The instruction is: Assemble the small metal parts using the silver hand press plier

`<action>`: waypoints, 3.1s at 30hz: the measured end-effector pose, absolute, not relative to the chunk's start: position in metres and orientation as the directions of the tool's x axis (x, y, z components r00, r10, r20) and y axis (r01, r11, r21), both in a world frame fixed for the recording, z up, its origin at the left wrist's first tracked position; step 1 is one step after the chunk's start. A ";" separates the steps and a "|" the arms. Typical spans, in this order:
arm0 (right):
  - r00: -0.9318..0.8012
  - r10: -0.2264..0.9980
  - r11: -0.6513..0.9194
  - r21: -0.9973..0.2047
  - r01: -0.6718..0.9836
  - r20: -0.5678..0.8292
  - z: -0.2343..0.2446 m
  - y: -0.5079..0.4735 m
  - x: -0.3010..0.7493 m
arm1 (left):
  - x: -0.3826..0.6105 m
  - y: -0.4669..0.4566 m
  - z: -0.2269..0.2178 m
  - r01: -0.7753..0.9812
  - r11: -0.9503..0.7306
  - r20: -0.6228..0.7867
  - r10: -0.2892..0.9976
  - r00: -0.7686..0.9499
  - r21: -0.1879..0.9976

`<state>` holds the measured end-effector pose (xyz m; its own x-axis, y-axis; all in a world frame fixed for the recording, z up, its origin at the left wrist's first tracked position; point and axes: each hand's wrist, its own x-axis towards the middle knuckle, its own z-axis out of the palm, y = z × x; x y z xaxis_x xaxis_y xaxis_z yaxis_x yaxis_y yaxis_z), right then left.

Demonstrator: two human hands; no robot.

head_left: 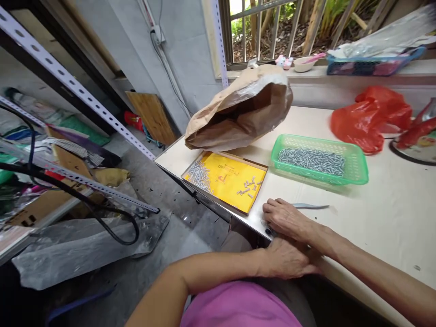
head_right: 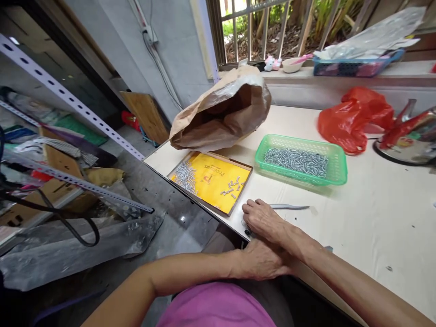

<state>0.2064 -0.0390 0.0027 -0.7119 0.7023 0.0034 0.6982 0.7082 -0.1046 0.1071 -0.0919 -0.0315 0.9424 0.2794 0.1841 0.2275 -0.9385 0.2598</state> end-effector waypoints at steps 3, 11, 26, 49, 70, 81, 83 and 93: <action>-0.614 0.776 0.630 -0.227 0.742 0.147 0.001 -0.038 0.207 | 0.097 -0.093 -0.022 0.156 -0.962 0.266 0.215 0.940 0.223; 0.113 0.789 0.212 -0.440 0.873 0.604 0.079 0.005 0.296 | -0.040 0.015 0.044 0.837 -0.535 0.219 0.836 0.504 0.116; -0.074 0.975 0.163 -0.453 0.876 0.207 0.011 -0.112 0.296 | -0.080 0.102 0.040 0.990 -0.136 -0.181 0.975 0.127 -0.041; -0.065 0.992 0.043 -0.185 0.982 -0.112 0.011 -0.135 0.260 | 0.014 0.003 0.054 0.442 0.257 -0.465 0.751 0.468 0.859; -0.066 0.997 0.057 -0.186 0.981 -0.041 0.003 -0.141 0.270 | 0.075 -0.020 0.017 0.706 0.308 -0.692 0.632 0.348 0.637; -0.059 0.994 0.047 -0.134 0.990 -0.089 0.015 -0.140 0.265 | 0.080 -0.012 0.019 0.753 0.291 -0.756 0.525 0.390 0.590; -0.059 0.993 0.045 -0.139 0.989 -0.098 0.016 -0.141 0.264 | 0.080 -0.012 0.020 0.762 0.261 -0.754 0.512 0.411 0.592; -0.155 0.983 0.131 -0.212 0.968 -0.097 0.016 -0.114 0.308 | 0.076 -0.011 0.017 0.768 0.236 -0.754 0.494 0.432 0.595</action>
